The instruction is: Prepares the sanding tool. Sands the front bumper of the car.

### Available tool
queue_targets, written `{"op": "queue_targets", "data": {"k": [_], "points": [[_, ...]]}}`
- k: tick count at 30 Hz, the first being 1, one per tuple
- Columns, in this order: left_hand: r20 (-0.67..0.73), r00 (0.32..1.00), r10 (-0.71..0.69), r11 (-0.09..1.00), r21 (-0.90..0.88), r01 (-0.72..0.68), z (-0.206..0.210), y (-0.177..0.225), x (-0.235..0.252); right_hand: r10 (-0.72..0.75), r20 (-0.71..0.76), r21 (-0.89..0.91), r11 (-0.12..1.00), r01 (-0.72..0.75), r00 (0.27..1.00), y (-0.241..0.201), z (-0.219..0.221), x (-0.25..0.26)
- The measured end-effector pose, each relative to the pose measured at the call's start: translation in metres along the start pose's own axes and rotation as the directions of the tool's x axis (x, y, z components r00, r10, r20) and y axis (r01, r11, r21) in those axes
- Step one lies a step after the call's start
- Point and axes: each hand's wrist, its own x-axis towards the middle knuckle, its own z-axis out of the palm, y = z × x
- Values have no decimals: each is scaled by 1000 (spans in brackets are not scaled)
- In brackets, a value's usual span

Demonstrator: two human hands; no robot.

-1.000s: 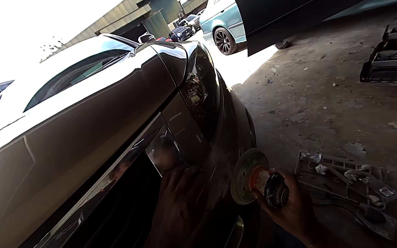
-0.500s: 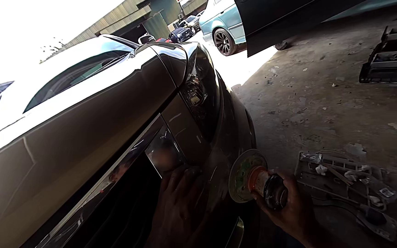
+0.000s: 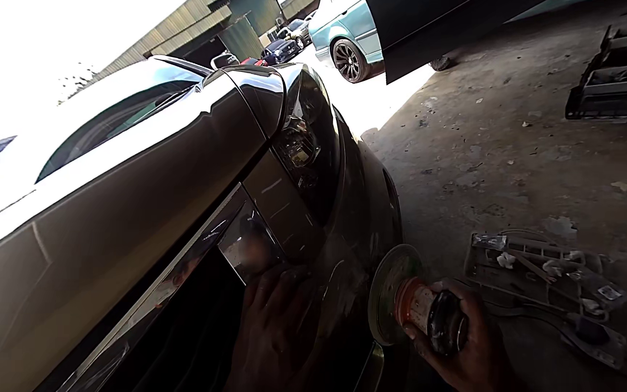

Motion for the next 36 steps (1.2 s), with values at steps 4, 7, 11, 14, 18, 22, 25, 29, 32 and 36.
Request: {"op": "queue_targets", "data": {"k": [4,7,11,14,18,22,25,29,32,36], "points": [[-2,1000,-5,1000,-30,5,-2,0,0,-64,101,-16,998,66,993,-16,14,-16],[-3,1000,-16,998,-54,16,-3,-1,0,-82,137,-43,995,89,987,-25,17,-16],[-2,999,-37,995,-94,37,-5,0,0,-94,123,-62,993,102,988,-24,19,-14],[-10,999,-40,994,-106,39,-5,-1,0,-108,122,-60,991,116,987,-25,20,-13],[-5,999,-45,994,-100,44,-5,0,0,-94,145,-51,993,102,985,-29,20,-16],[-2,999,-44,994,-101,43,-5,0,0,-76,140,-47,995,83,987,-26,21,-19],[2,999,-42,994,-99,42,-5,1,0,-69,147,-38,996,75,987,-25,19,-17],[5,999,-40,996,-86,40,-5,1,1,-66,157,-56,996,76,985,-23,18,-12],[8,999,-38,996,-85,39,-5,1,1,-73,175,-73,993,87,982,-23,15,-10],[6,999,-38,996,-75,38,-6,1,1,-46,195,-21,998,51,980,-19,8,-12]]}}
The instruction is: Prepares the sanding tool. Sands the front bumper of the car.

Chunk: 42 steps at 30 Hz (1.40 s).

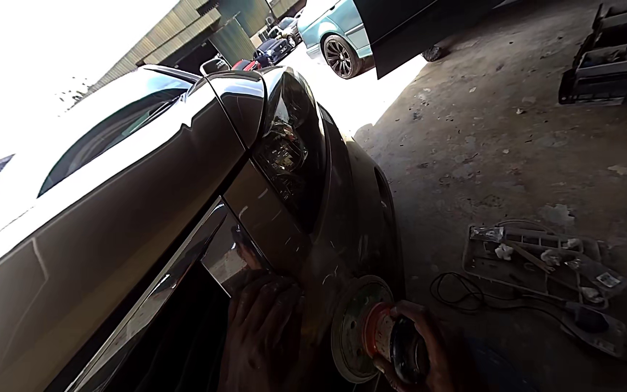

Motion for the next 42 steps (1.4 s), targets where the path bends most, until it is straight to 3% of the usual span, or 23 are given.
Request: {"op": "queue_targets", "data": {"k": [5,14,22,42], "points": [[3,1000,-4,1000,-1,4,0,-1,0,162,-62,53,986,-159,985,19,-7,3],[13,1000,-8,1000,13,8,-1,1,0,167,-45,75,984,-163,985,21,-2,18],[21,1000,1,1000,22,-1,0,-1,-1,395,28,-8,919,-394,918,50,-15,32],[69,997,-15,999,34,13,-3,0,1,410,87,-8,911,-411,908,49,-20,57]]}}
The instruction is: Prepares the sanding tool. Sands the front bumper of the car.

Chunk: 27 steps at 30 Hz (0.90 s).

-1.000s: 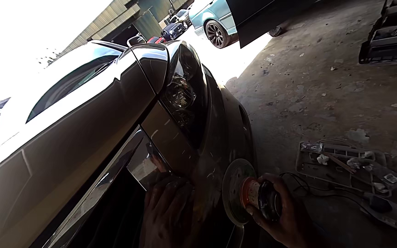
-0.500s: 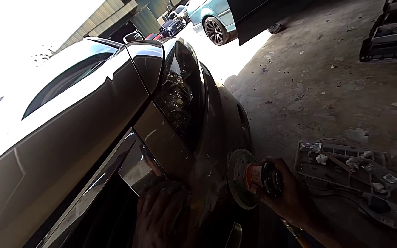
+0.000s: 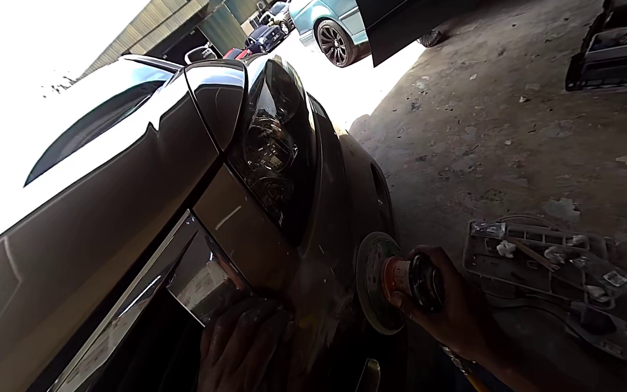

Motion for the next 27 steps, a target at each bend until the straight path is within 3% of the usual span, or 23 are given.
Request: {"op": "queue_targets", "data": {"k": [27], "points": [[3,1000,12,1000,-8,-12,0,-2,0,-54,54,96,994,48,997,-6,4,-12]]}}
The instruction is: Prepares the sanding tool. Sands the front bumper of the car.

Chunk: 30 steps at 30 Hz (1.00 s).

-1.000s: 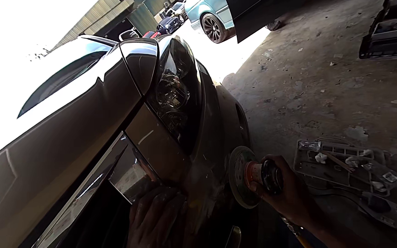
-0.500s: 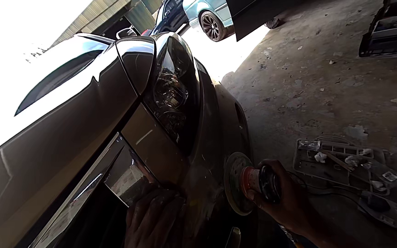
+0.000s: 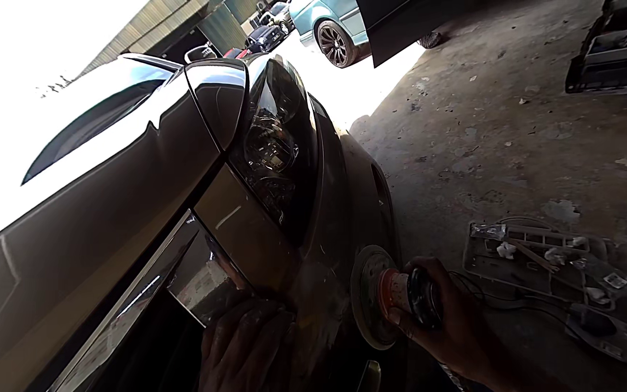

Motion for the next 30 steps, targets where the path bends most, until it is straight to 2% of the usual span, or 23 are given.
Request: {"op": "queue_targets", "data": {"k": [7,16,20,24,30], "points": [[-7,1000,1,1000,5,-1,1,0,1,130,3,-63,990,-130,991,11,-5,6],[12,1000,-10,1000,5,10,-1,1,1,140,11,-109,984,-138,990,3,-10,26],[8,1000,-7,1000,7,7,0,1,0,188,14,-114,976,-185,982,7,-12,25],[10,1000,-2,1000,4,2,0,1,0,158,40,-60,986,-155,987,3,-10,18],[5,1000,-3,1000,-12,3,0,0,0,-14,81,119,993,5,997,-15,-6,2]]}}
